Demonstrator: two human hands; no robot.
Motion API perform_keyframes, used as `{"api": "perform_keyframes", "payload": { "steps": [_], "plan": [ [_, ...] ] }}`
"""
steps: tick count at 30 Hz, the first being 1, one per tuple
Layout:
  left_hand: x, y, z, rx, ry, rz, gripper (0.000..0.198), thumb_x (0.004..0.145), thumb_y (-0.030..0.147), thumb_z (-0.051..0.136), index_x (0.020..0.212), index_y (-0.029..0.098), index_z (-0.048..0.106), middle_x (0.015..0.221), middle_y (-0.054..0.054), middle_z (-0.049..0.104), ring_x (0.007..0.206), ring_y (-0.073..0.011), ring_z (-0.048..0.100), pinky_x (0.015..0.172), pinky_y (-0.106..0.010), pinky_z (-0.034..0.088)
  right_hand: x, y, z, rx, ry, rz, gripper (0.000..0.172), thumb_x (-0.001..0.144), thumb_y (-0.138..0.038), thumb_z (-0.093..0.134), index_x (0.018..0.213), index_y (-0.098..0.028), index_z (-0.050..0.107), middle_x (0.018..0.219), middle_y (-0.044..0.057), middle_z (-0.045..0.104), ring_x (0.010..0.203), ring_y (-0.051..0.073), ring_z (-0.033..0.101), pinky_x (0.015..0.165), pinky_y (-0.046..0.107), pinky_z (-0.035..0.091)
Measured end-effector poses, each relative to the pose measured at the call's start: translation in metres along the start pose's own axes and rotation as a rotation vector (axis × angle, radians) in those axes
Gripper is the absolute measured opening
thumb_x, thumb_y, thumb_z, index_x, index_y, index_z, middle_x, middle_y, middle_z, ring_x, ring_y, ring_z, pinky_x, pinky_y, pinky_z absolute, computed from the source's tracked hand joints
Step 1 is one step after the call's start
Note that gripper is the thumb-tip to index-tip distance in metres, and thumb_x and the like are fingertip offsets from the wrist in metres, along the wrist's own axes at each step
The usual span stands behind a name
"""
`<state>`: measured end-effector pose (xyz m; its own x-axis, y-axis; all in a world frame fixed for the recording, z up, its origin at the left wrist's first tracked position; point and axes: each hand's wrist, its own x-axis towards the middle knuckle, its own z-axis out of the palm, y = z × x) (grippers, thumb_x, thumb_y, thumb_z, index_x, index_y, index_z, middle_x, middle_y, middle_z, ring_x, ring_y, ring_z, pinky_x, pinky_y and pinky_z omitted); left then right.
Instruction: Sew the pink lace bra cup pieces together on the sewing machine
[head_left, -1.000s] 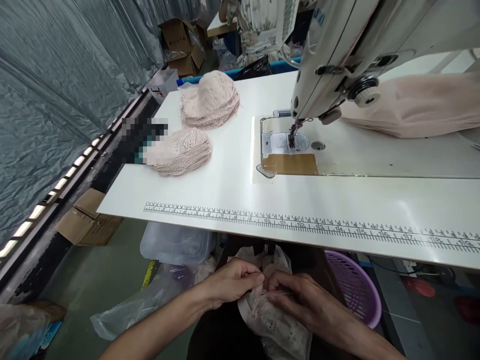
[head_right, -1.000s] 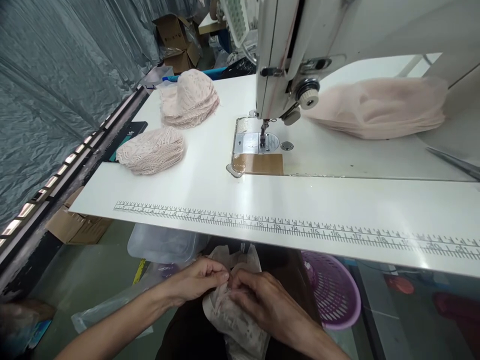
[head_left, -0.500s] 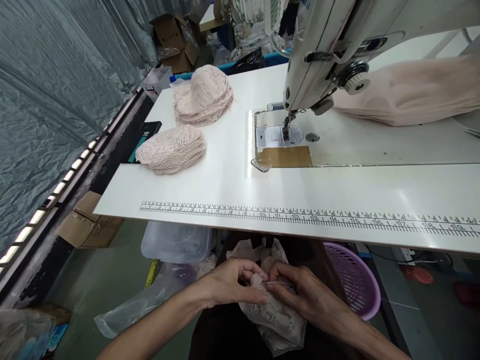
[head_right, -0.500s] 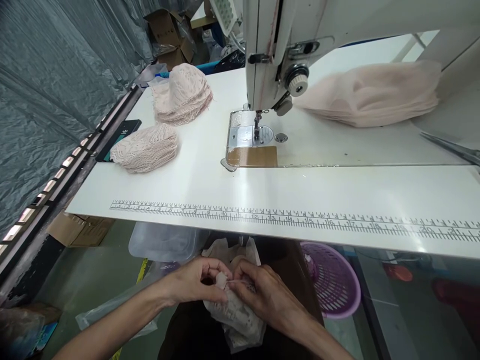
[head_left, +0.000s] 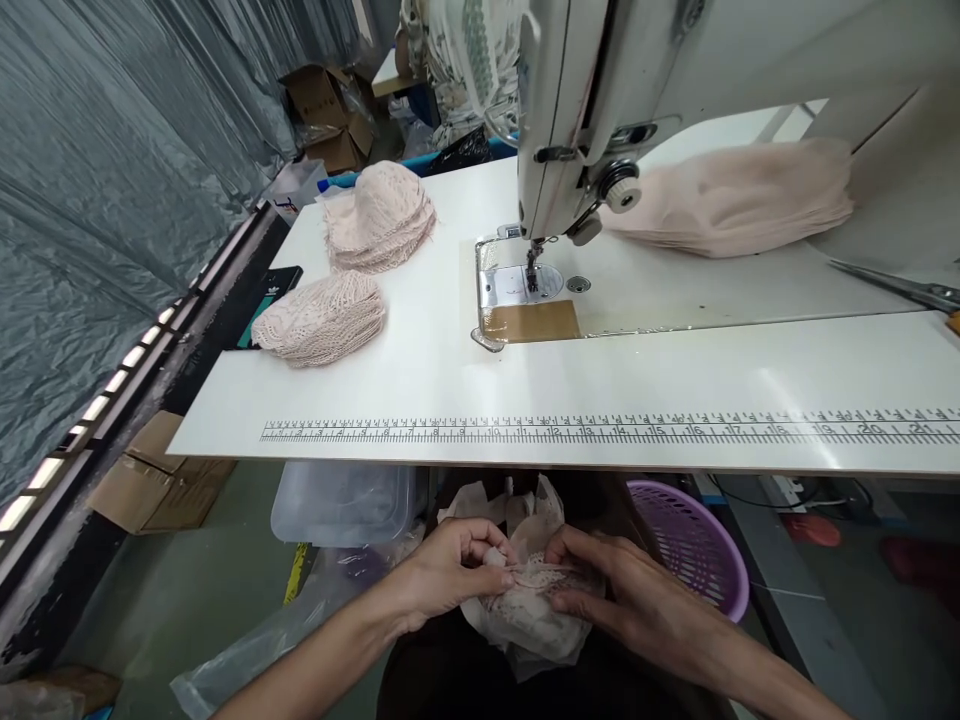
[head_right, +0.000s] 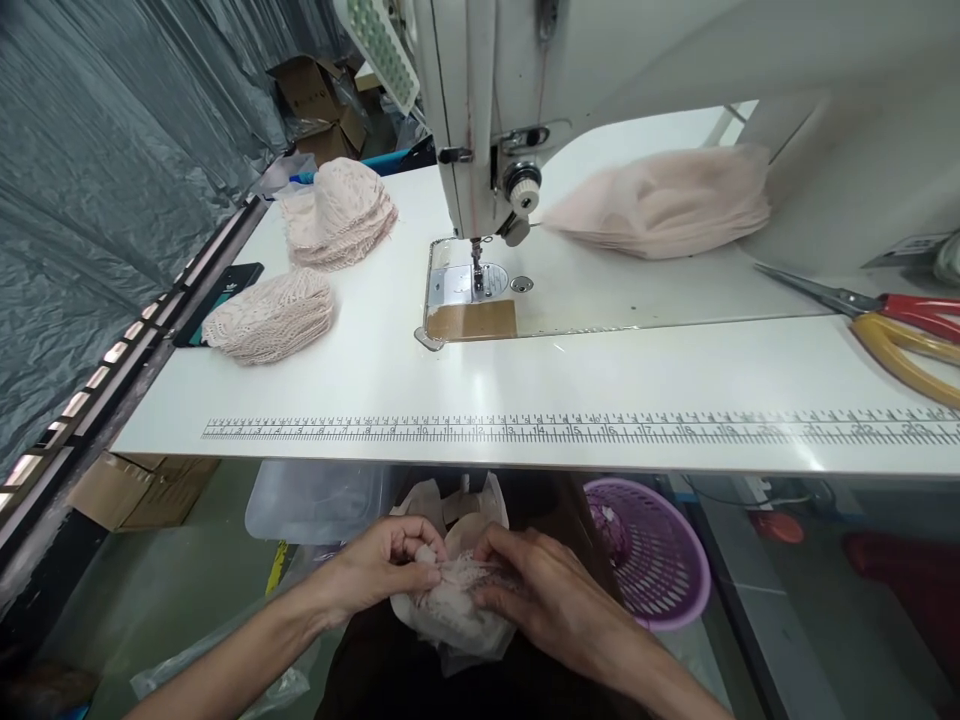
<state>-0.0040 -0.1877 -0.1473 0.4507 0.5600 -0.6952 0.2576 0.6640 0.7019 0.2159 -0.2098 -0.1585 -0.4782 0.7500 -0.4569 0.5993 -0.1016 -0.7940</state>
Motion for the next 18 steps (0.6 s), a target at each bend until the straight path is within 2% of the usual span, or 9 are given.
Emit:
{"api": "perform_keyframes", "payload": {
  "steps": [5,9,13,18],
  "plan": [
    [-0.0009,0.0023,0.0009,-0.027,-0.055,0.027,0.036,0.067,0.036,0.074,0.087,0.010,0.059,0.063,0.002,0.055,0.058,-0.0081,0.048,0.061,-0.022,0.038,-0.0015,-0.0065,-0.0021,-0.057,0.045,-0.115,0.018,0.088,-0.039,0.047,0.087,-0.024,0.058,0.088,0.001,0.064,0.084,0.020,0.058,0.071,0.030,0.043],
    [0.0001,0.0036,0.0015,-0.013,-0.089,0.010,0.035,0.068,0.034,0.072,0.091,0.010,0.060,0.063,0.001,0.055,0.057,-0.0094,0.048,0.060,-0.024,0.038,0.0006,-0.0073,-0.0028,-0.063,0.008,-0.198,0.014,0.089,-0.030,0.048,0.080,-0.023,0.057,0.080,-0.002,0.062,0.077,0.016,0.057,0.072,0.028,0.040],
    [0.0021,0.0036,0.0025,-0.009,-0.106,0.000,0.031,0.069,0.029,0.071,0.091,0.011,0.060,0.066,0.000,0.056,0.059,-0.0102,0.049,0.062,-0.024,0.038,0.0030,-0.0022,-0.0003,-0.045,-0.006,-0.198,0.015,0.090,-0.031,0.048,0.079,-0.023,0.056,0.077,-0.003,0.060,0.075,0.015,0.057,0.071,0.027,0.039],
    [0.0026,0.0056,0.0031,0.030,-0.112,0.006,0.029,0.067,0.025,0.072,0.091,0.013,0.060,0.066,0.002,0.055,0.062,-0.0106,0.050,0.064,-0.024,0.040,0.0022,0.0008,0.0011,-0.068,0.043,-0.172,0.016,0.088,-0.035,0.049,0.086,-0.024,0.059,0.083,-0.001,0.063,0.080,0.018,0.058,0.071,0.028,0.041]
  ]
}}
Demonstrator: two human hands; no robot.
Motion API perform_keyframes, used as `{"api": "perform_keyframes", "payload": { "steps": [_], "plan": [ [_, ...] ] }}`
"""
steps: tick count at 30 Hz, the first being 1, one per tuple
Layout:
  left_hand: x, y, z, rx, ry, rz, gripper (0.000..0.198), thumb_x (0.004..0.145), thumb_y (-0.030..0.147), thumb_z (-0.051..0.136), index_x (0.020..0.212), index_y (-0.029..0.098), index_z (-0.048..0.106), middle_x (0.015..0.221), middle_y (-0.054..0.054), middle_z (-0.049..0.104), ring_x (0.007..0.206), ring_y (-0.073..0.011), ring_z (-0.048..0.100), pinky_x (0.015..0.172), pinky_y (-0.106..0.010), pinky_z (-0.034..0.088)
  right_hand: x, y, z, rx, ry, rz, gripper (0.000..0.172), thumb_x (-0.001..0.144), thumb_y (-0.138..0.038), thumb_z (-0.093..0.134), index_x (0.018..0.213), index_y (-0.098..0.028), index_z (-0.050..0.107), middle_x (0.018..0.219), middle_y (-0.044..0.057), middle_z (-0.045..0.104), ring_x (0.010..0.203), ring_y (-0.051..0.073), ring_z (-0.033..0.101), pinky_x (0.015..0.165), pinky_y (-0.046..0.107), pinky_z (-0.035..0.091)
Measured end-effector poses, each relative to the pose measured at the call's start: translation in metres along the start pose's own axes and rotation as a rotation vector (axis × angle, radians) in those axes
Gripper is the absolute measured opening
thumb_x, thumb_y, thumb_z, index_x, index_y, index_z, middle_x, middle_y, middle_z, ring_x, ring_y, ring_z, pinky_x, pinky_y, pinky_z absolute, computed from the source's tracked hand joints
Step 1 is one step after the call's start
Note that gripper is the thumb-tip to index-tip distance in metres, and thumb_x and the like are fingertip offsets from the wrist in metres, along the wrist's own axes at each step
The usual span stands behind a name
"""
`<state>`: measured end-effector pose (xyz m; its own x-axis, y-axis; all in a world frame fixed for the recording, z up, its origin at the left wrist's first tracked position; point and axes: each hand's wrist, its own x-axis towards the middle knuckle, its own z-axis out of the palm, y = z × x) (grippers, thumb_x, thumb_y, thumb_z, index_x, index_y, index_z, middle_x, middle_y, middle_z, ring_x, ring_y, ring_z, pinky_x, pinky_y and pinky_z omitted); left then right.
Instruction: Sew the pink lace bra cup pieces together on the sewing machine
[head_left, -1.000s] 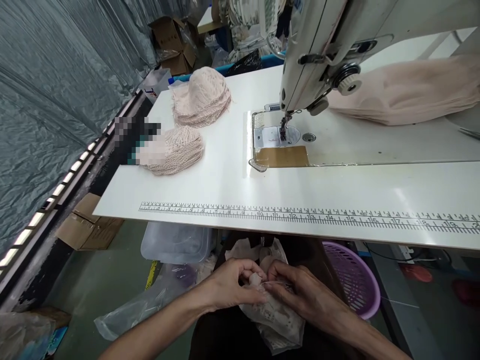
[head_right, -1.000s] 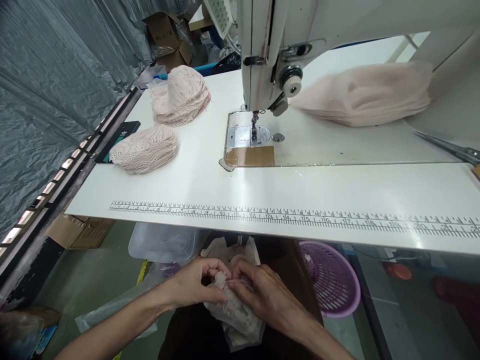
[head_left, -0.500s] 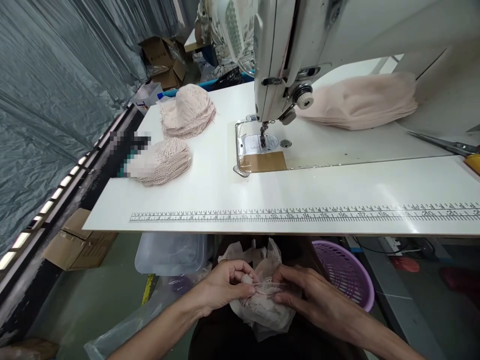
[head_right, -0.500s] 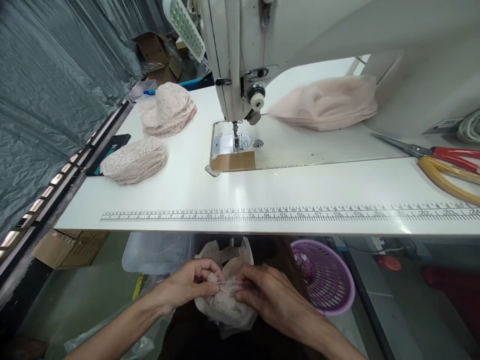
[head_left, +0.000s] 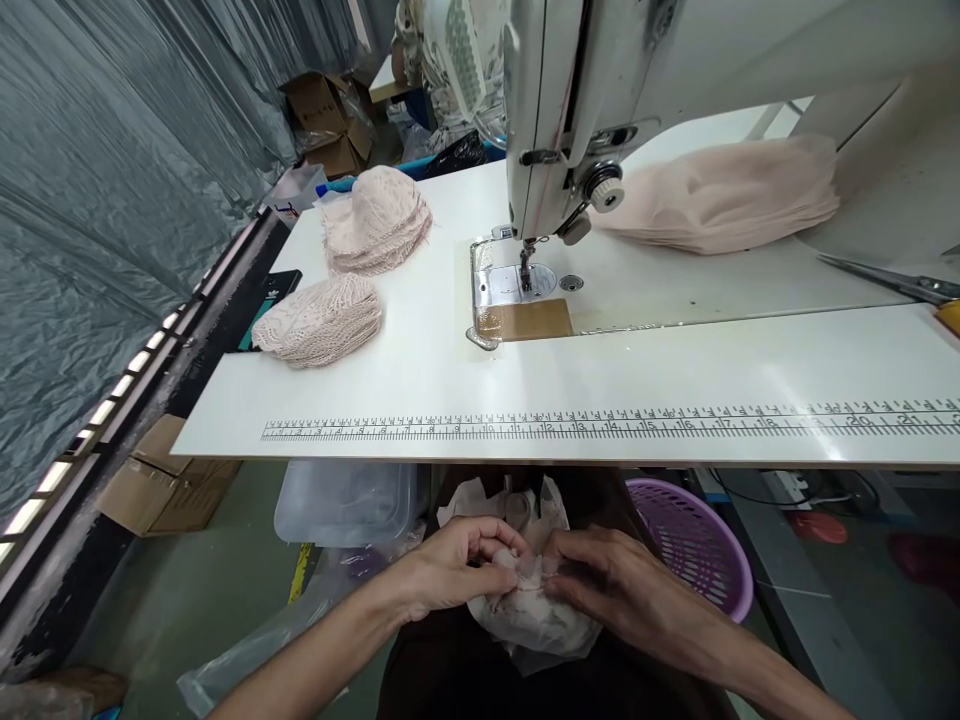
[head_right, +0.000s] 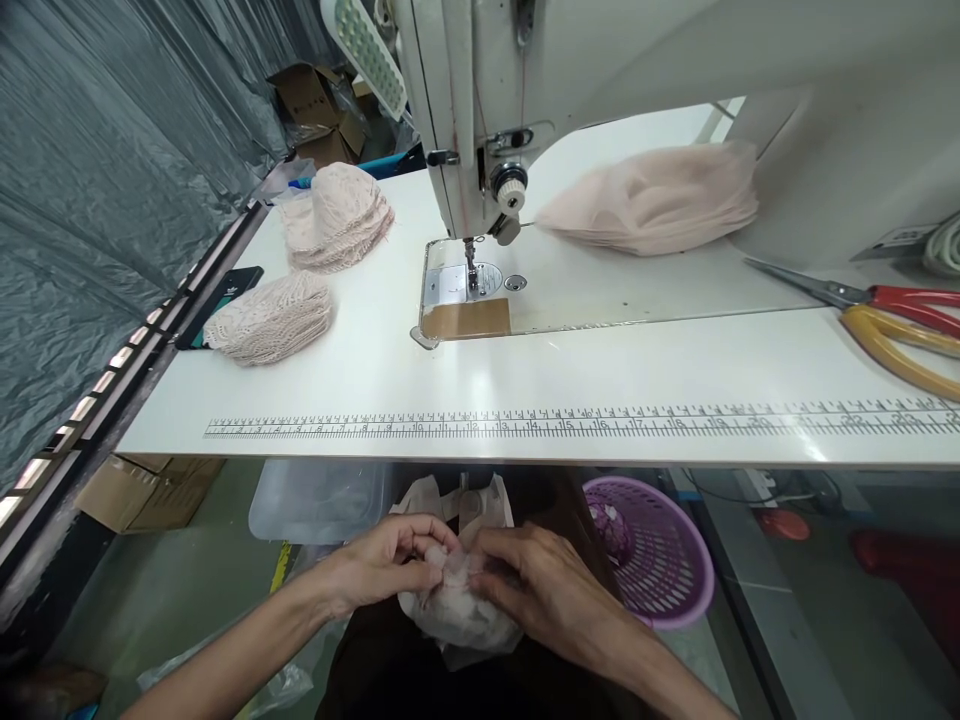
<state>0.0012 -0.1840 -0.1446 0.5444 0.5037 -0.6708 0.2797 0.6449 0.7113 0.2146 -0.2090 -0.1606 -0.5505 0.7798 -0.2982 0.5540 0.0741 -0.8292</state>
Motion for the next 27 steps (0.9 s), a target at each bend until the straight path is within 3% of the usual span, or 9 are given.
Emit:
{"api": "perform_keyframes", "payload": {
  "steps": [11,27],
  "plan": [
    [0.001,-0.001,0.007,0.105,0.067,0.036,0.030,0.063,0.015,0.070,0.091,0.013,0.059,0.062,0.005,0.051,0.057,-0.0079,0.045,0.056,-0.019,0.035,0.003,-0.004,-0.004,-0.053,-0.002,0.009,0.013,0.088,-0.032,0.049,0.084,-0.025,0.058,0.079,-0.001,0.062,0.075,0.017,0.058,0.067,0.027,0.041],
    [-0.002,0.016,-0.001,0.097,0.012,0.125,0.035,0.065,0.010,0.060,0.099,0.015,0.057,0.067,0.004,0.056,0.053,-0.0063,0.042,0.051,-0.018,0.031,0.007,-0.017,-0.016,-0.096,0.066,-0.008,0.011,0.085,-0.031,0.050,0.078,-0.024,0.053,0.075,-0.002,0.059,0.074,0.017,0.057,0.067,0.026,0.041]
  ]
}}
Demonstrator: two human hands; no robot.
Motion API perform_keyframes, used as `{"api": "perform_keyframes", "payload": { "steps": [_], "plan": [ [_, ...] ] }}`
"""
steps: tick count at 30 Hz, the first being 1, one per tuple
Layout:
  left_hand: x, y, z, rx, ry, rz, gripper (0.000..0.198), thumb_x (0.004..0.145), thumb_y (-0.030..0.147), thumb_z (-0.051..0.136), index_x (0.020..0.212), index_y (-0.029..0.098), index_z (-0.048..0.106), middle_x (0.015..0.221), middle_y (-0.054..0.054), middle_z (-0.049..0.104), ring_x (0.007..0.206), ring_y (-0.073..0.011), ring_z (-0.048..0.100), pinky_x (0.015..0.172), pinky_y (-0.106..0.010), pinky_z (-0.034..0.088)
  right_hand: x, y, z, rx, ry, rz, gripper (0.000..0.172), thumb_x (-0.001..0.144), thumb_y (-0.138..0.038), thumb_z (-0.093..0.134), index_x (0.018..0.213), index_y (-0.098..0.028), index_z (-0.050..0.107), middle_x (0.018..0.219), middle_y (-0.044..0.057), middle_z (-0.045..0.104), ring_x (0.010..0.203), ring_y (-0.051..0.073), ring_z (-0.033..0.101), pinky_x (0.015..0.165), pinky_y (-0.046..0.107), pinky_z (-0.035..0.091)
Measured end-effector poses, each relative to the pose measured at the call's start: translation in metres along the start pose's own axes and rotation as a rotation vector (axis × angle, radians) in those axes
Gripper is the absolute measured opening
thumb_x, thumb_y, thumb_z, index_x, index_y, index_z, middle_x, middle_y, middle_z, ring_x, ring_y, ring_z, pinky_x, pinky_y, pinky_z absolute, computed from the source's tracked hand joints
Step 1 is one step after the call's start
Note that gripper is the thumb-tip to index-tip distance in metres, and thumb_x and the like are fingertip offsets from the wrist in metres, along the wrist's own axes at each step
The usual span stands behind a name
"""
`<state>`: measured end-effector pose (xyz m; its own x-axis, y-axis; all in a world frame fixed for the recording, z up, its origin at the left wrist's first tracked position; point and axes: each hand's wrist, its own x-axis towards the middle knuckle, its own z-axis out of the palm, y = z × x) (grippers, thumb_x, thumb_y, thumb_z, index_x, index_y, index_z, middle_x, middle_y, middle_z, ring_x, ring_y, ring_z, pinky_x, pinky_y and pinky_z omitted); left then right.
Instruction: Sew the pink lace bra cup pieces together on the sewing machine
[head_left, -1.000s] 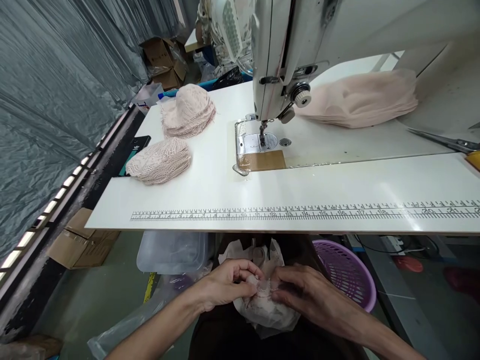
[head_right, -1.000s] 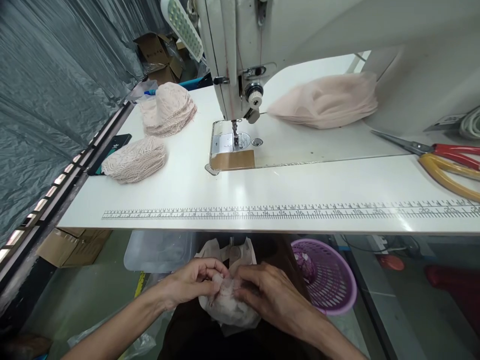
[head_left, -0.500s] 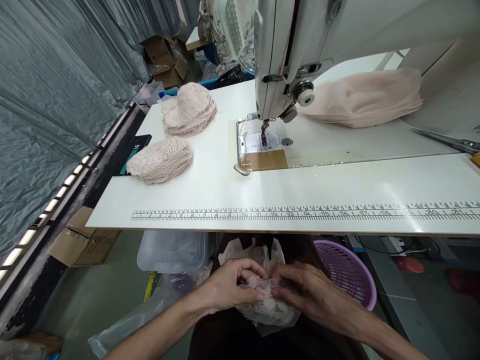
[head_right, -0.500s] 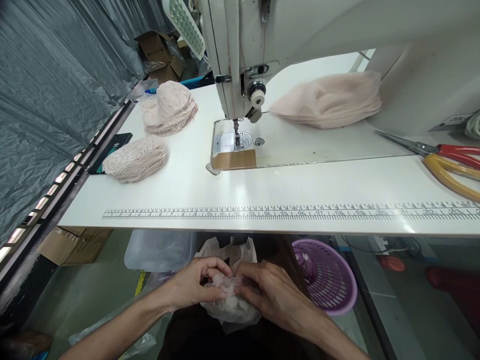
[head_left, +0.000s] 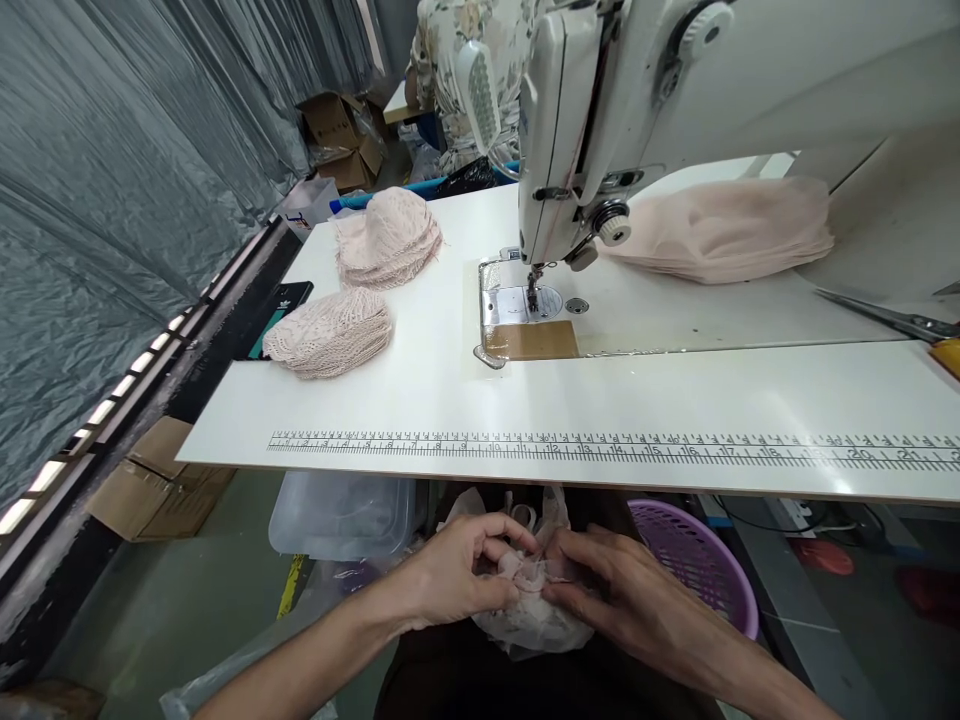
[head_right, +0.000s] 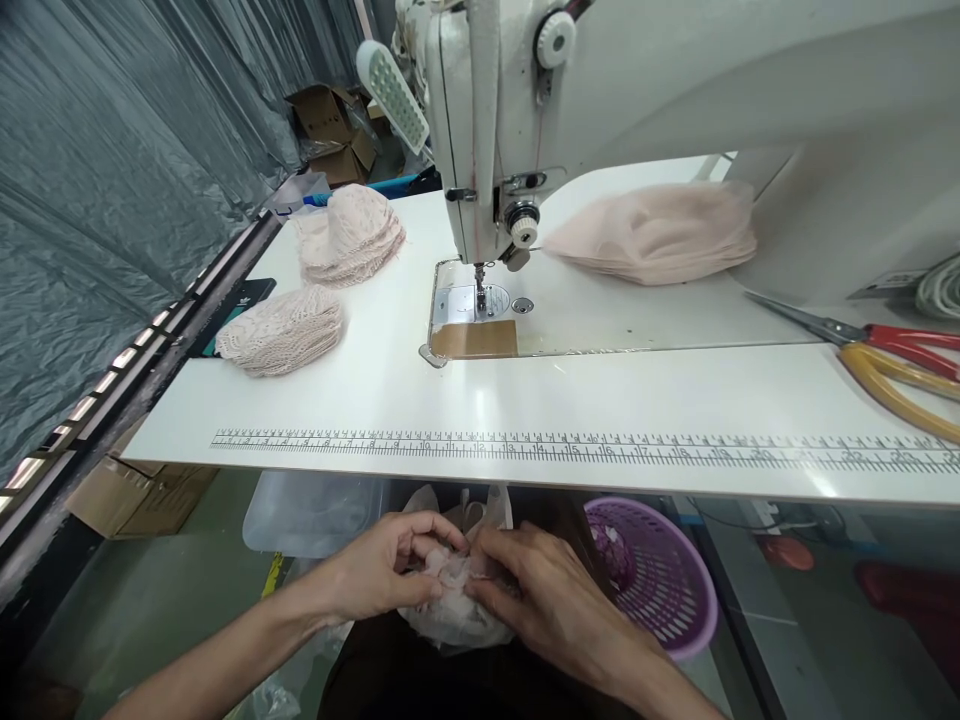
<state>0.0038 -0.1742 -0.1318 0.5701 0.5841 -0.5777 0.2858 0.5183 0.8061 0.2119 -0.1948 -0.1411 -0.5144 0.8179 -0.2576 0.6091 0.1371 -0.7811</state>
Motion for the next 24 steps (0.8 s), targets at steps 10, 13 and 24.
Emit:
{"api": "perform_keyframes", "payload": {
  "steps": [10,13,24],
  "plan": [
    [0.002,-0.003,0.000,-0.022,-0.005,0.001,0.036,0.063,0.008,0.056,0.099,0.015,0.055,0.069,0.003,0.058,0.053,-0.0065,0.041,0.051,-0.018,0.030,0.005,0.000,0.001,0.009,-0.031,-0.017,0.012,0.087,-0.031,0.051,0.079,-0.023,0.054,0.075,-0.002,0.060,0.074,0.017,0.057,0.066,0.027,0.040],
    [0.001,0.000,0.001,-0.009,-0.006,0.003,0.037,0.063,0.007,0.053,0.099,0.015,0.055,0.066,0.004,0.056,0.052,-0.0060,0.039,0.051,-0.018,0.030,0.006,0.001,0.002,0.016,-0.011,-0.027,0.004,0.085,-0.026,0.052,0.082,-0.023,0.050,0.078,-0.002,0.058,0.073,0.016,0.055,0.065,0.026,0.040],
    [-0.004,0.006,0.006,-0.002,-0.033,-0.027,0.035,0.064,0.006,0.054,0.098,0.015,0.055,0.068,0.004,0.055,0.054,-0.0059,0.040,0.053,-0.017,0.029,0.007,-0.011,-0.014,0.081,-0.138,-0.017,0.025,0.081,-0.027,0.055,0.106,-0.027,0.053,0.105,0.002,0.058,0.103,0.022,0.050,0.091,0.038,0.036]
  ]
}}
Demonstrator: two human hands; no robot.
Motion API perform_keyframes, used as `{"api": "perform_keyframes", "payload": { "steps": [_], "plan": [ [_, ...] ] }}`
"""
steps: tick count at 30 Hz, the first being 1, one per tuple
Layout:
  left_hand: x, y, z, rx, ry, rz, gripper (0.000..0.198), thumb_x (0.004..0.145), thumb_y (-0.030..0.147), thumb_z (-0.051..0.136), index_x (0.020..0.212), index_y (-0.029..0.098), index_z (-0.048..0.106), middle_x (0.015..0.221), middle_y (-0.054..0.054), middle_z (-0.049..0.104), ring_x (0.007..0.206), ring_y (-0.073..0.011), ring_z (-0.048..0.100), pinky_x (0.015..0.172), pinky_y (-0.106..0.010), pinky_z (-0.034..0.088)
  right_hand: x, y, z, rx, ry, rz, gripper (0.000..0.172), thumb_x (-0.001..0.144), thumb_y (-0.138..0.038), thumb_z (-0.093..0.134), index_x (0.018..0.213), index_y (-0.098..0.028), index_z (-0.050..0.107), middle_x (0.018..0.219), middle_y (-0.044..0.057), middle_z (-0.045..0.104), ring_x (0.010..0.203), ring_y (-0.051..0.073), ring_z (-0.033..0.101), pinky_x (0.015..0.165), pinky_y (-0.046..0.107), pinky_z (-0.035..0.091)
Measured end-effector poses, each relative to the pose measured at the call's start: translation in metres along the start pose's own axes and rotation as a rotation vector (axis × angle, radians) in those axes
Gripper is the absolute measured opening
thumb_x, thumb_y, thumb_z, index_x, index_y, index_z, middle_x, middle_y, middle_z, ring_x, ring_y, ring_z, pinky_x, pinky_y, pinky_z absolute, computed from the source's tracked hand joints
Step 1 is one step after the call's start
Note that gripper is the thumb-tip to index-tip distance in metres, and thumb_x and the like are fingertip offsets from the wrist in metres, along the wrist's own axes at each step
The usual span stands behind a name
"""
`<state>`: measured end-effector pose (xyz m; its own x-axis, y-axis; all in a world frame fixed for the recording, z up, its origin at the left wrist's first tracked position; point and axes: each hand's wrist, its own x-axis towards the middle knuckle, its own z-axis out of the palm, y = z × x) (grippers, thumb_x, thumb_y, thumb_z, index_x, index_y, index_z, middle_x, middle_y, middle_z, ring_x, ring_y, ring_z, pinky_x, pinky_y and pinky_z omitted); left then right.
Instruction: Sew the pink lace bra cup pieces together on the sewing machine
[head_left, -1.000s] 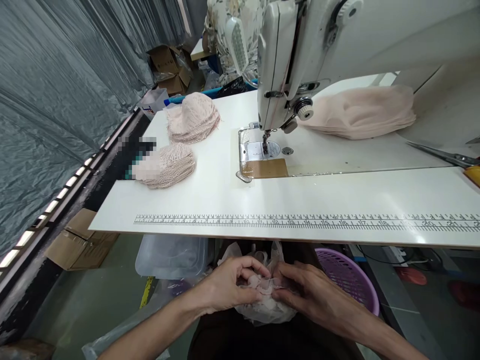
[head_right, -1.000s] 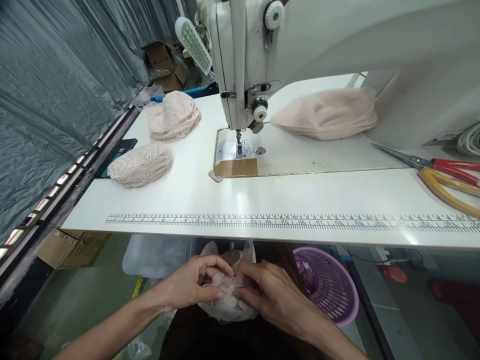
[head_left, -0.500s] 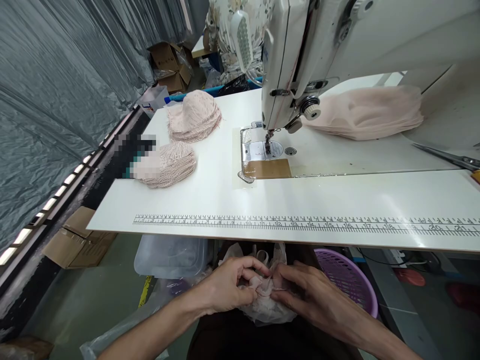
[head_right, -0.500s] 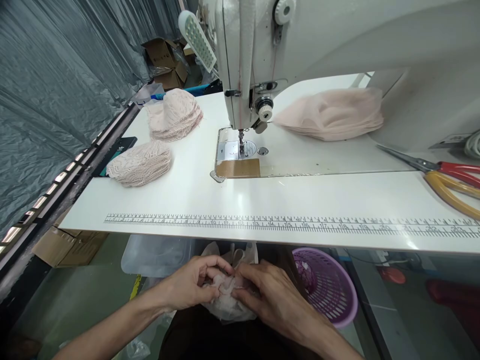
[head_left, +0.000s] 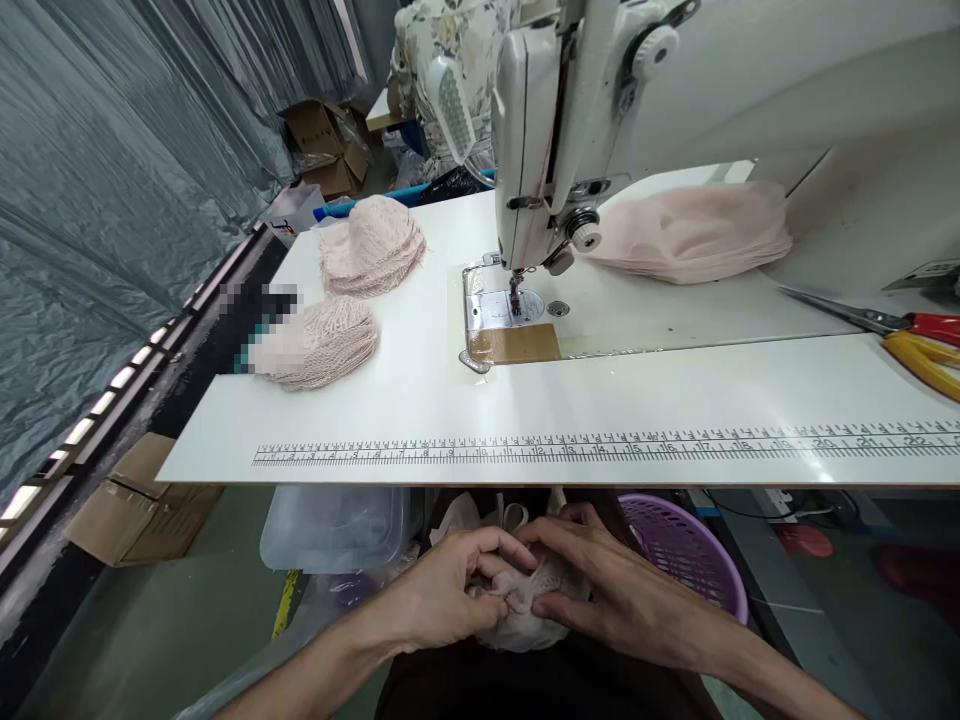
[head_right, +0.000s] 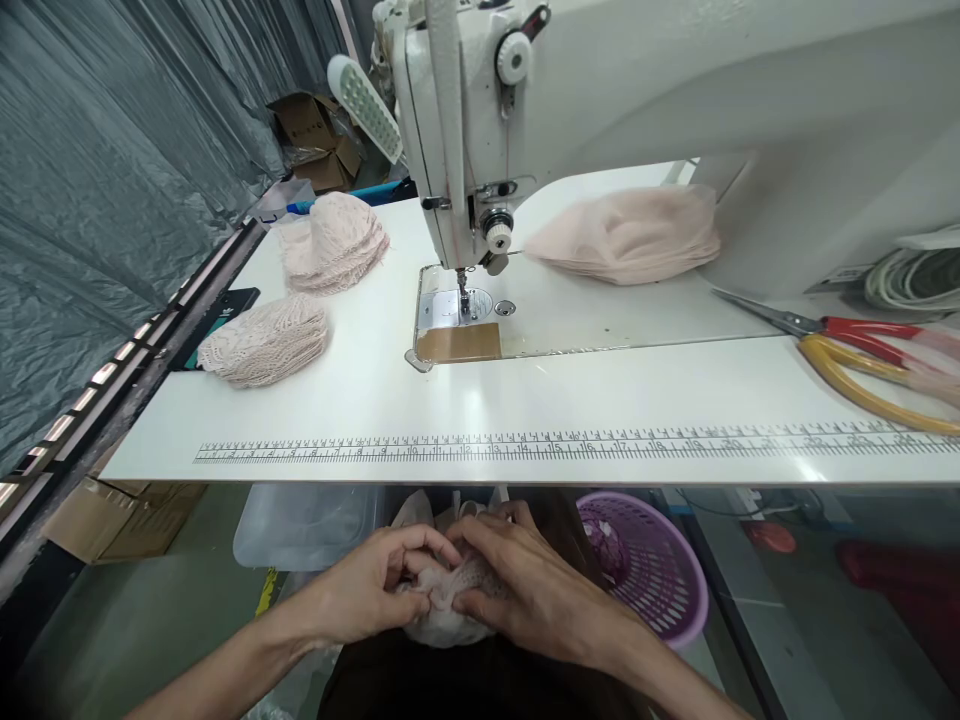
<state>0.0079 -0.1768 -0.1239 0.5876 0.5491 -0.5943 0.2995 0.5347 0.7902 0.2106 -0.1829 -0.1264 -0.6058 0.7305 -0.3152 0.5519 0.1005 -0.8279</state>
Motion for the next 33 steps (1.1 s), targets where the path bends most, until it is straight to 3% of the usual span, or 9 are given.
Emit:
{"api": "perform_keyframes", "payload": {
  "steps": [6,12,15,18,20,23,27,30,33],
  "plan": [
    [-0.008,0.007,-0.005,0.139,0.059,-0.018,0.034,0.068,0.006,0.053,0.100,0.016,0.058,0.072,0.003,0.052,0.057,-0.0068,0.039,0.052,-0.017,0.031,0.001,0.010,0.001,0.000,-0.026,0.129,0.012,0.077,-0.034,0.063,0.081,-0.023,0.061,0.081,0.000,0.056,0.087,0.021,0.053,0.072,0.028,0.039],
    [-0.014,0.017,-0.005,0.334,0.018,-0.031,0.027,0.074,0.020,0.062,0.100,0.017,0.062,0.069,0.003,0.048,0.060,-0.0089,0.041,0.053,-0.018,0.031,0.001,0.014,0.002,0.117,-0.106,-0.039,0.020,0.081,-0.040,0.063,0.074,-0.021,0.061,0.077,-0.003,0.057,0.087,0.017,0.052,0.073,0.025,0.038],
    [-0.009,0.009,-0.002,0.399,0.049,-0.025,0.028,0.067,0.031,0.072,0.089,0.017,0.065,0.065,0.004,0.047,0.060,-0.0087,0.039,0.052,-0.018,0.028,0.005,0.017,0.005,0.128,-0.122,-0.068,0.017,0.083,-0.036,0.062,0.075,-0.020,0.062,0.072,-0.004,0.057,0.079,0.015,0.054,0.068,0.023,0.039],
    [0.000,-0.004,-0.001,0.363,0.074,-0.044,0.021,0.067,0.032,0.072,0.076,0.015,0.066,0.058,0.005,0.045,0.056,-0.0084,0.037,0.050,-0.019,0.026,0.007,0.021,0.007,0.122,-0.104,-0.057,0.016,0.084,-0.034,0.059,0.076,-0.021,0.061,0.070,-0.004,0.057,0.077,0.016,0.055,0.065,0.023,0.040],
    [0.005,-0.010,-0.001,0.309,0.083,-0.071,0.020,0.067,0.032,0.071,0.072,0.014,0.066,0.053,0.005,0.042,0.052,-0.0079,0.035,0.048,-0.019,0.024,0.003,0.023,0.007,0.104,-0.053,-0.042,0.017,0.088,-0.035,0.053,0.080,-0.021,0.060,0.076,-0.001,0.058,0.082,0.018,0.054,0.072,0.027,0.041],
    [0.010,-0.014,-0.005,0.248,0.091,-0.068,0.023,0.064,0.034,0.073,0.068,0.013,0.065,0.052,0.006,0.041,0.052,-0.0079,0.035,0.047,-0.019,0.024,-0.010,0.025,0.008,0.073,0.143,-0.115,0.015,0.093,-0.032,0.043,0.091,-0.023,0.055,0.095,0.003,0.059,0.093,0.019,0.053,0.084,0.034,0.039],
    [0.012,-0.014,-0.009,0.184,0.040,-0.021,0.021,0.064,0.032,0.074,0.068,0.013,0.064,0.062,0.003,0.052,0.060,-0.0101,0.044,0.055,-0.020,0.032,-0.029,0.036,0.021,0.093,0.395,-0.249,0.006,0.091,-0.029,0.049,0.091,-0.024,0.052,0.094,0.003,0.059,0.091,0.019,0.056,0.081,0.031,0.044],
    [0.014,-0.016,-0.010,0.146,0.028,0.010,0.020,0.063,0.028,0.074,0.066,0.013,0.063,0.068,0.001,0.057,0.065,-0.0115,0.048,0.059,-0.020,0.035,-0.033,0.049,0.033,0.108,0.439,-0.163,0.026,0.083,-0.038,0.060,0.104,-0.026,0.051,0.103,0.005,0.058,0.099,0.022,0.055,0.082,0.034,0.046],
    [0.016,-0.019,-0.011,0.130,0.014,0.034,0.021,0.064,0.028,0.074,0.065,0.013,0.061,0.074,0.000,0.059,0.067,-0.0120,0.050,0.060,-0.021,0.035,-0.027,0.055,0.038,0.082,0.346,-0.058,0.057,0.072,-0.048,0.070,0.120,-0.029,0.044,0.120,0.008,0.050,0.114,0.028,0.045,0.093,0.045,0.040]
  ]
}}
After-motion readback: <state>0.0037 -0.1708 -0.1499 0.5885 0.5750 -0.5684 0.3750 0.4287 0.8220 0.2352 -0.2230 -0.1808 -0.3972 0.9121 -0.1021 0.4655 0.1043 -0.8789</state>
